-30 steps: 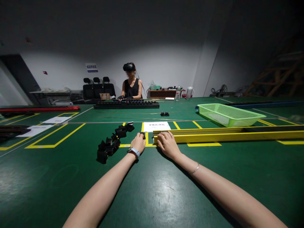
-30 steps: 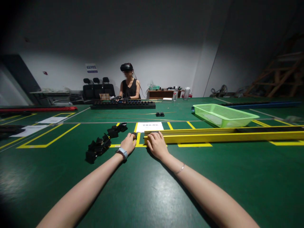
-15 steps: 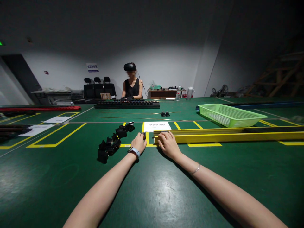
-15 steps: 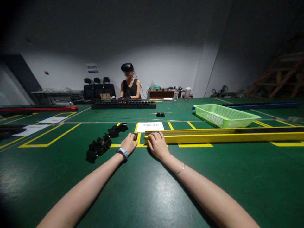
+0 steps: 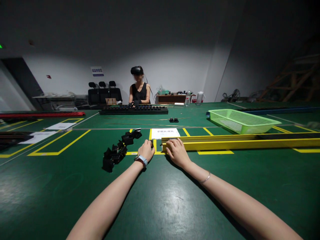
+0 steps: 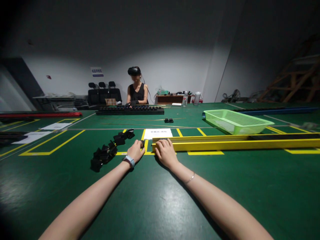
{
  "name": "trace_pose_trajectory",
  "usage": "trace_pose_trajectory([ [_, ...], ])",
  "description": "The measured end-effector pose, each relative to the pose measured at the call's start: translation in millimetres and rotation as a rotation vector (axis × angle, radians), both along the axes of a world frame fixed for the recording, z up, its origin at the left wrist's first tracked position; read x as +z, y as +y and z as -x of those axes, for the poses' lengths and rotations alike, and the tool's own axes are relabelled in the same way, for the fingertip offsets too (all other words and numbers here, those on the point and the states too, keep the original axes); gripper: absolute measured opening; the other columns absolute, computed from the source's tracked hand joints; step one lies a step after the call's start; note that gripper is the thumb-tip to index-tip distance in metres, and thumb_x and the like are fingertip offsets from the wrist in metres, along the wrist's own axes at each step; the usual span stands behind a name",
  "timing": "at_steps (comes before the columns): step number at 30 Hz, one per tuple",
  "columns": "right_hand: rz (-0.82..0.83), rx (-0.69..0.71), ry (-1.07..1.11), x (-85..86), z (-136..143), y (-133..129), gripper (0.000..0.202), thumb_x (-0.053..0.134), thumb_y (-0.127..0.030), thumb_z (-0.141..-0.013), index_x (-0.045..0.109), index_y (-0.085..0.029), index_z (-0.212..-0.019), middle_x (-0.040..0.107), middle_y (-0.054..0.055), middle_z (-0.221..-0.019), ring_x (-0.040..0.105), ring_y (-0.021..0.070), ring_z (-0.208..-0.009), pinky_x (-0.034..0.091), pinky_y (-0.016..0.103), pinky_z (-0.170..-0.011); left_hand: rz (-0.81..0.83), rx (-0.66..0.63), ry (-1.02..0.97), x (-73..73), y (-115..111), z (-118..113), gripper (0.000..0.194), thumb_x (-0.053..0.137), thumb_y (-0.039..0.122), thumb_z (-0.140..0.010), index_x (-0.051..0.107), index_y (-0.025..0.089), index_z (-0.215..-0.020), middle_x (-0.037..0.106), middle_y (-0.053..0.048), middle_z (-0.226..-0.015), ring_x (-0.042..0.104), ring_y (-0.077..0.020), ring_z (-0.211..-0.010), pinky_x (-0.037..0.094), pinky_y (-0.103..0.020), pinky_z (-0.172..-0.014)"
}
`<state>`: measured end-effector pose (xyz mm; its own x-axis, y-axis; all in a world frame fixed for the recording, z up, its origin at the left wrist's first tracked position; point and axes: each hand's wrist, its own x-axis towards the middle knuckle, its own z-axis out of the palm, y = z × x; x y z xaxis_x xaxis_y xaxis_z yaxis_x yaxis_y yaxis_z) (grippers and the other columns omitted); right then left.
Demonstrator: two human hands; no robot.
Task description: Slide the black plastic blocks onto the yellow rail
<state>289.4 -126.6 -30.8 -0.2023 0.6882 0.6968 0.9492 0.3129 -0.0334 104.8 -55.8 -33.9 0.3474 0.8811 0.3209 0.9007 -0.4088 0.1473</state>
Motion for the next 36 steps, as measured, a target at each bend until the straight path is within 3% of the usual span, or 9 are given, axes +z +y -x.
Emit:
trace_pose_trajectory([
  [19, 0.004, -0.009, -0.001, -0.6, 0.1, 0.0, 0.026, 0.04, -0.031, -0.091, 0.054, -0.022, -0.111, 0.057, 0.007, -0.11, 0.048, 0.0206, -0.106, 0.024, 0.043, -0.105, -0.017, -0.005, -0.015, 3.3, -3.0, 0.3, 0.019, 0.04, 0.034, -0.09, 0.051, 0.02, -0.094, 0.051, -0.006, -0.101, 0.059, -0.0176, -0.085, 0.043, -0.027, -0.065],
  [29, -0.001, 0.0, 0.001, -0.8, 0.3, 0.5, 0.026, 0.04, -0.03, -0.091, 0.054, -0.022, -0.111, 0.057, 0.007, -0.109, 0.048, 0.0205, -0.106, 0.026, 0.042, -0.104, -0.016, 0.039, -0.04, 4.1, -3.8, -1.6, 0.032, 0.051, 0.048, -0.084, 0.049, 0.02, -0.099, 0.048, -0.007, -0.105, 0.059, -0.019, -0.087, 0.045, -0.027, -0.064],
  [36, -0.003, 0.004, 0.01, -0.7, 0.0, 0.2, 0.026, 0.04, -0.031, -0.091, 0.054, -0.021, -0.111, 0.057, 0.007, -0.11, 0.047, 0.0202, -0.106, 0.025, 0.042, -0.105, -0.019, 0.015, -0.078, 2.9, -1.6, 0.7, 0.02, 0.049, 0.038, -0.087, 0.048, 0.02, -0.098, 0.048, -0.006, -0.106, 0.059, -0.0157, -0.084, 0.043, -0.025, -0.063],
])
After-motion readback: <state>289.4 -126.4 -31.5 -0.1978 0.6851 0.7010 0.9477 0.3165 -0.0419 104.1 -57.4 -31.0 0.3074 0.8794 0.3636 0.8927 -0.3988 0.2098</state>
